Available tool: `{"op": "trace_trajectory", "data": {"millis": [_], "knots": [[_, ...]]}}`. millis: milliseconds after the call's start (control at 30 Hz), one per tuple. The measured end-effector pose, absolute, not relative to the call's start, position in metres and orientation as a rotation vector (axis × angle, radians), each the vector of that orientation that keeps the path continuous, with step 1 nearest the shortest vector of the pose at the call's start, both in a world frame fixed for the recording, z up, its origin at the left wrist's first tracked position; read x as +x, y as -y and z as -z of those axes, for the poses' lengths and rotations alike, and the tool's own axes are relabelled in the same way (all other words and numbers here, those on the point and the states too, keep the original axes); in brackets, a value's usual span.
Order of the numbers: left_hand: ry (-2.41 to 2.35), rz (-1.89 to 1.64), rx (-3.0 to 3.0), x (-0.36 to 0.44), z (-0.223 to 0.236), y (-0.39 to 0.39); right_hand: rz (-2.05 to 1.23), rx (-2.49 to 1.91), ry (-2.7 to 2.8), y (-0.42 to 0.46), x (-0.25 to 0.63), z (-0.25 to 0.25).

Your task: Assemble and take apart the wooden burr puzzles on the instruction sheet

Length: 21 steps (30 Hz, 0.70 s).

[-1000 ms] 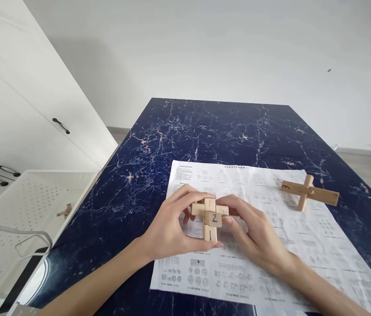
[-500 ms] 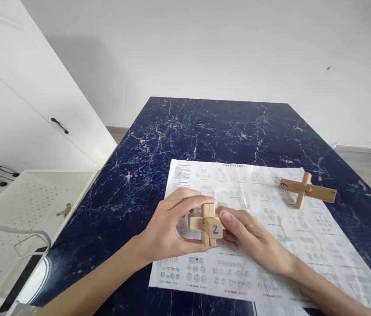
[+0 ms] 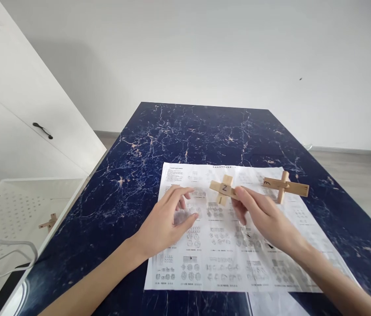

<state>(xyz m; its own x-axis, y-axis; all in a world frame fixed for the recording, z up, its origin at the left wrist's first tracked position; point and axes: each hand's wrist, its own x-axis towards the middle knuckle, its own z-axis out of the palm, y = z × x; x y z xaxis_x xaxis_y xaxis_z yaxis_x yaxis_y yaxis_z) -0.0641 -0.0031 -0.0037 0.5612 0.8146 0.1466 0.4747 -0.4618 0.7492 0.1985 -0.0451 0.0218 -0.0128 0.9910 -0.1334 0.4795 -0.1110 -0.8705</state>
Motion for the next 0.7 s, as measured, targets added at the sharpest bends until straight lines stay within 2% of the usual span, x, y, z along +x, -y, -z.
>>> {"op": "trace_trajectory", "data": {"millis": [133, 433, 700], "knots": [[-1.024, -0.549, 2.213, -0.064, 0.001, 0.005, -0.682, -1.955, 1.652, 0.078, 0.238, -0.021], [-0.904, -0.489, 2.516, -0.061, 0.002, 0.006, -0.232, -2.337, 1.457, 0.135, 0.309, 0.014], [-0.915, -0.482, 2.502, -0.061, 0.001, 0.003, -0.238, -2.302, 1.261, 0.139, 0.293, 0.009]]}}
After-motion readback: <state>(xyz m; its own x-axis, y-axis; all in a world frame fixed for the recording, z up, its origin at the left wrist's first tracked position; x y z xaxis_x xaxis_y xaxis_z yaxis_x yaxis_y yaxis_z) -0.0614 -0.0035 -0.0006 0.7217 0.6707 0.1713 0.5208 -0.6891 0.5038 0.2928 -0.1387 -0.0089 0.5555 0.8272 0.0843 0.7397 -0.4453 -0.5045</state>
